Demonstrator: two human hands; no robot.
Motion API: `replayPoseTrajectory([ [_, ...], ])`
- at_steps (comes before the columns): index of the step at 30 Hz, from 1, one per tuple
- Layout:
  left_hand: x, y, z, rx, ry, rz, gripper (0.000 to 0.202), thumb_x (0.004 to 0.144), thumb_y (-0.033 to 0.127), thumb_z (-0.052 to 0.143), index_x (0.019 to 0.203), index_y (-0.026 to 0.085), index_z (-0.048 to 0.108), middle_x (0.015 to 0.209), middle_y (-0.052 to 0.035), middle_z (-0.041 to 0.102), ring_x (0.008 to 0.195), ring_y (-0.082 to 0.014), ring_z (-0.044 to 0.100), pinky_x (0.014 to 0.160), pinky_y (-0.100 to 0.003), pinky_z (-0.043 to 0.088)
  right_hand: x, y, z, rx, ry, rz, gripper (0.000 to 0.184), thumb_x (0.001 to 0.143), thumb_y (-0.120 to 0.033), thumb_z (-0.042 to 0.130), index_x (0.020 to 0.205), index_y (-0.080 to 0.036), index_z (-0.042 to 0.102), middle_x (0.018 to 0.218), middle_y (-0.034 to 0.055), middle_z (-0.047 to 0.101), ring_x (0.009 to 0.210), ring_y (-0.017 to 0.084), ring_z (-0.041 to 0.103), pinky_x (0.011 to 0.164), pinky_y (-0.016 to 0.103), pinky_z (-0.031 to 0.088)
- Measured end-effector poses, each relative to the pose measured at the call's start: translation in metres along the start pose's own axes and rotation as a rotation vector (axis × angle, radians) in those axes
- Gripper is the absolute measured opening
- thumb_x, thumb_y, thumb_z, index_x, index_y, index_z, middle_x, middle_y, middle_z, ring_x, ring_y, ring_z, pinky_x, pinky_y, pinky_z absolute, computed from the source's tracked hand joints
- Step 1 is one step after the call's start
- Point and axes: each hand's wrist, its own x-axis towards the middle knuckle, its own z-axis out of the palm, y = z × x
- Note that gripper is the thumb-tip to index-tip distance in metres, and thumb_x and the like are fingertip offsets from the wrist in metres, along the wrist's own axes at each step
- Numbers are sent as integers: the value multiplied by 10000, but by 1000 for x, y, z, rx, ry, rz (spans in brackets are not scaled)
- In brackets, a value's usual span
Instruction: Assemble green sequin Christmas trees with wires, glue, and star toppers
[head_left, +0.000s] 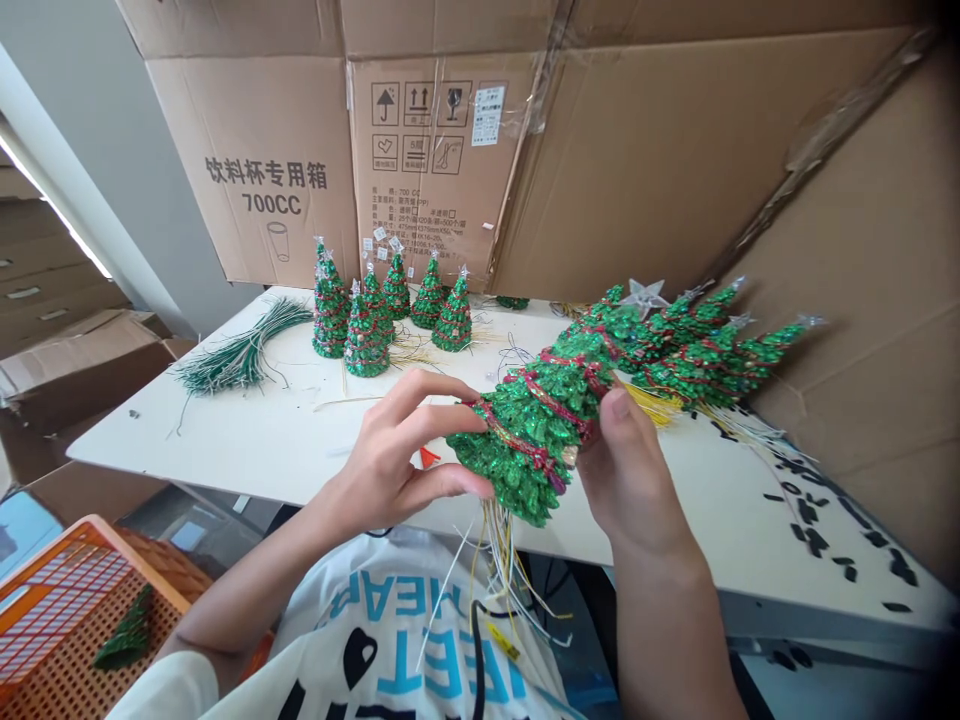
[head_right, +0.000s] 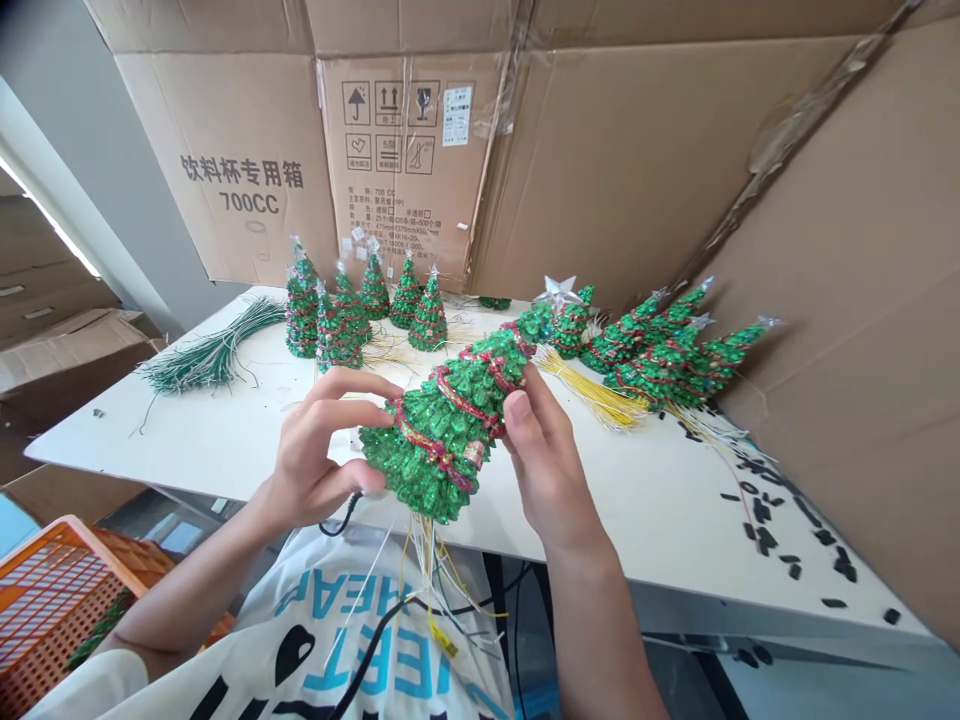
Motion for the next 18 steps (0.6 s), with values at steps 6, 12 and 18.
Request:
replayPoseTrajectory([
  [6,-7,-2,5,-296,120,-208,385,1053,587,692,1280,276,673,1243,-104,699,1139,-229,685,806,-304,631,0,-6,2,79,-100,84,578,863,-777,820,1353,-474,772,1486,9,770,1449,397,683,1165,616,608],
  [12,-15,-2,14,-359,187,-361,344,1099,587,619,1271,292,655,1250,-81,696,1161,-210,682,798,-259,610,-7,-4,18,284,-208,190,552,928,-739,785,1403,-468,712,1625,-47,674,1571,347,583,1260,642,542],
  [18,1,-11,-9,-179,-128,-400,403,1177,530,428,1316,255,686,1381,-137,710,1301,-250,669,1045,-395,582,-3,0,23,328,-2,210,506,950,-659,797,1399,-450,695,1560,-39,711,1572,309,576,1280,576,532],
])
